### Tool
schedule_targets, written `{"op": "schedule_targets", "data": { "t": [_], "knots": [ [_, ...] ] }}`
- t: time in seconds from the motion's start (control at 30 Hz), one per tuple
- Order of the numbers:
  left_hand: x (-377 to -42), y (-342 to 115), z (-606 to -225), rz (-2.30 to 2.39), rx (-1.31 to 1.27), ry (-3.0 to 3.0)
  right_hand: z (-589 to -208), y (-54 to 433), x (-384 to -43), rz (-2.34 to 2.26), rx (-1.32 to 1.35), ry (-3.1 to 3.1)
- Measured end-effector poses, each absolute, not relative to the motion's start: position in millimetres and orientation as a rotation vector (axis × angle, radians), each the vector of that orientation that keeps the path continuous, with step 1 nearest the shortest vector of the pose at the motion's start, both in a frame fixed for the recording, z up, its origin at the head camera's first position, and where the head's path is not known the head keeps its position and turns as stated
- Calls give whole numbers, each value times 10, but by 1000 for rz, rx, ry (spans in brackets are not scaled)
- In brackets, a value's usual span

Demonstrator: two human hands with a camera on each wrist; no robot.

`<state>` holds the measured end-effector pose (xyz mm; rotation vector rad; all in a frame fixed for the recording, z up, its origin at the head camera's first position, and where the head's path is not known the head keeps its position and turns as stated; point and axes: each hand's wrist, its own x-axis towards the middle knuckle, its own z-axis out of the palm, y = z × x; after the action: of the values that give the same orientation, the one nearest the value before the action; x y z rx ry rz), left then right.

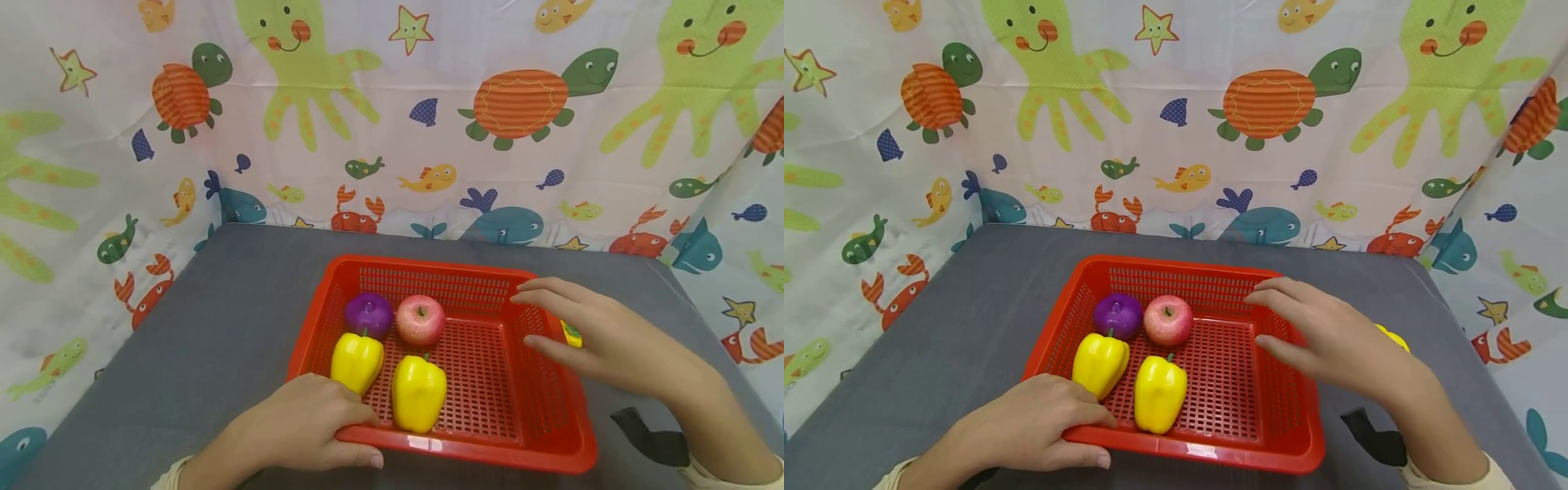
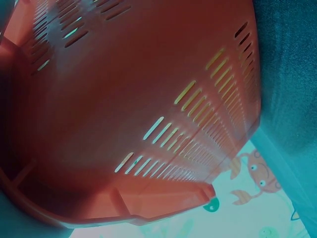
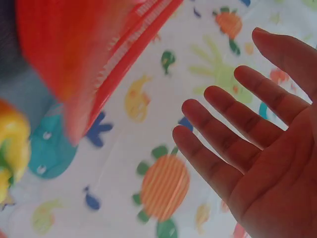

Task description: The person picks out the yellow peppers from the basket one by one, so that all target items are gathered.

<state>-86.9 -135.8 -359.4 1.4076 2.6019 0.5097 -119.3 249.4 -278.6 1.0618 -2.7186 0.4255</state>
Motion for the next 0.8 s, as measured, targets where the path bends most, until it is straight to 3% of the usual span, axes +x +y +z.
{"op": "schedule_targets", "data": {
  "t": [0.33,0.8],
  "knots": [
    [-874,-1351,-3590,525,1412,2600,-2791,1926,-1343,320,1410,-2792],
    [-878,-1351,-3600,511,1418,2607,-2947,1313,-1462,120,1435,-3175]
  ]
}}
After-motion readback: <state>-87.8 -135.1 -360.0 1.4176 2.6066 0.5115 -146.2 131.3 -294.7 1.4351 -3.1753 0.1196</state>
